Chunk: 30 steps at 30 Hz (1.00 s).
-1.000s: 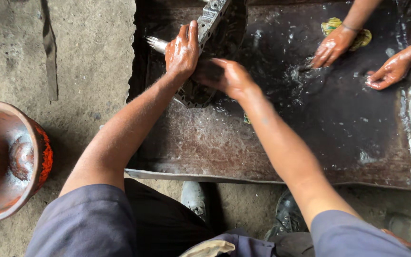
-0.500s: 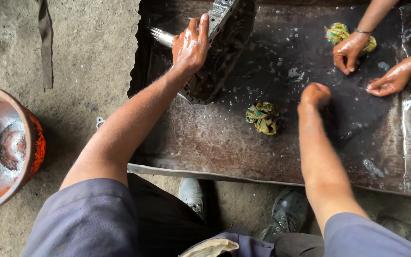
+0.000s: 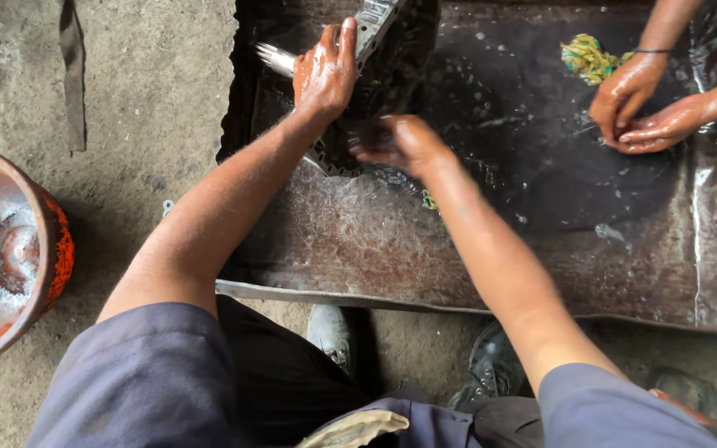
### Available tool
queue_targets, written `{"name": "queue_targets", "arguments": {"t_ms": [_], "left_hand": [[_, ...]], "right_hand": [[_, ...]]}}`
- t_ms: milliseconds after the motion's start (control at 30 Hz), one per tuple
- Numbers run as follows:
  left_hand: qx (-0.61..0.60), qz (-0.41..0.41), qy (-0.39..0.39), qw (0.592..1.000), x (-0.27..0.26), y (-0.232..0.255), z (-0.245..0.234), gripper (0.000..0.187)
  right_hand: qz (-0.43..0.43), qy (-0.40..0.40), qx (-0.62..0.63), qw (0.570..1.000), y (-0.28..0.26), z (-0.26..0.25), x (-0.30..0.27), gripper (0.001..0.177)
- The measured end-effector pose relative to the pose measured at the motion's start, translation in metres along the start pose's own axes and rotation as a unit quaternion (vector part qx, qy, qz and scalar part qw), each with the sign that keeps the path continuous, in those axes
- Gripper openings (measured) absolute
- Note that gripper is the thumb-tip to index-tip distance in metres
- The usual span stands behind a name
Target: The person cleans a complex metal mechanical component inside a large tray by wiping it with a cloth while several others assist.
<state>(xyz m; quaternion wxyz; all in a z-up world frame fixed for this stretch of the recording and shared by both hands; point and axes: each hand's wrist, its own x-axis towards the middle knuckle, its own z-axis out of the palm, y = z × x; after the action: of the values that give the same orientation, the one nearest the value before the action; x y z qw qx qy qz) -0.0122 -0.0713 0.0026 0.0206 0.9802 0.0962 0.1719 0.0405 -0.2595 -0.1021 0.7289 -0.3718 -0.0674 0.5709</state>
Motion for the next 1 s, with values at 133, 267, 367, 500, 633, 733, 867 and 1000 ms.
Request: {"name": "queue_targets", "arguments": {"t_ms": [133,267,367,500,633,733,867,1000], "left_hand": [[-0.003,-0.001,0.008,1.000,0.001,-0.004,0.008,0.055],[-0.006,-0.011,0.000,1.000,0.000,-0.002,0.005,0.059],[-0.024,0.004,0.001,1.000,-0.003,0.000,-0.003,0.061],[-0.022,-0.020,-0.001,1.000,0.004,0.004,-0.007,0.060],[-0.038,-0.011,0.004,0.999,0.001,0.004,-0.011,0.056],[-0.050,-0.039,-0.023,0.998,0.001,0.003,-0.010,0.048],[-0.107,-0.096,-0.030,0.989,0.003,-0.004,0.000,0.024],[-0.029,0.038,0.032,0.998,-0.001,-0.013,0.000,0.048]], "right_hand": [[0.009,0.010,-0.257,0.966,0.005,0.029,-0.010,0.038],[-0.096,0.156,-0.278,0.943,0.033,-0.080,-0.005,0.028],[-0.188,0.411,-0.341,0.824,0.030,-0.163,-0.027,0.019],[-0.180,0.625,-0.042,0.758,0.008,-0.241,-0.074,0.014],[-0.213,0.792,-0.104,0.562,0.001,-0.296,-0.092,0.017],[-0.258,0.605,0.061,0.751,0.019,-0.296,-0.078,0.020],[-0.050,0.321,0.206,0.923,0.009,-0.218,-0.005,0.028],[-0.127,0.057,0.069,0.988,-0.026,-0.079,0.014,0.046]]}}
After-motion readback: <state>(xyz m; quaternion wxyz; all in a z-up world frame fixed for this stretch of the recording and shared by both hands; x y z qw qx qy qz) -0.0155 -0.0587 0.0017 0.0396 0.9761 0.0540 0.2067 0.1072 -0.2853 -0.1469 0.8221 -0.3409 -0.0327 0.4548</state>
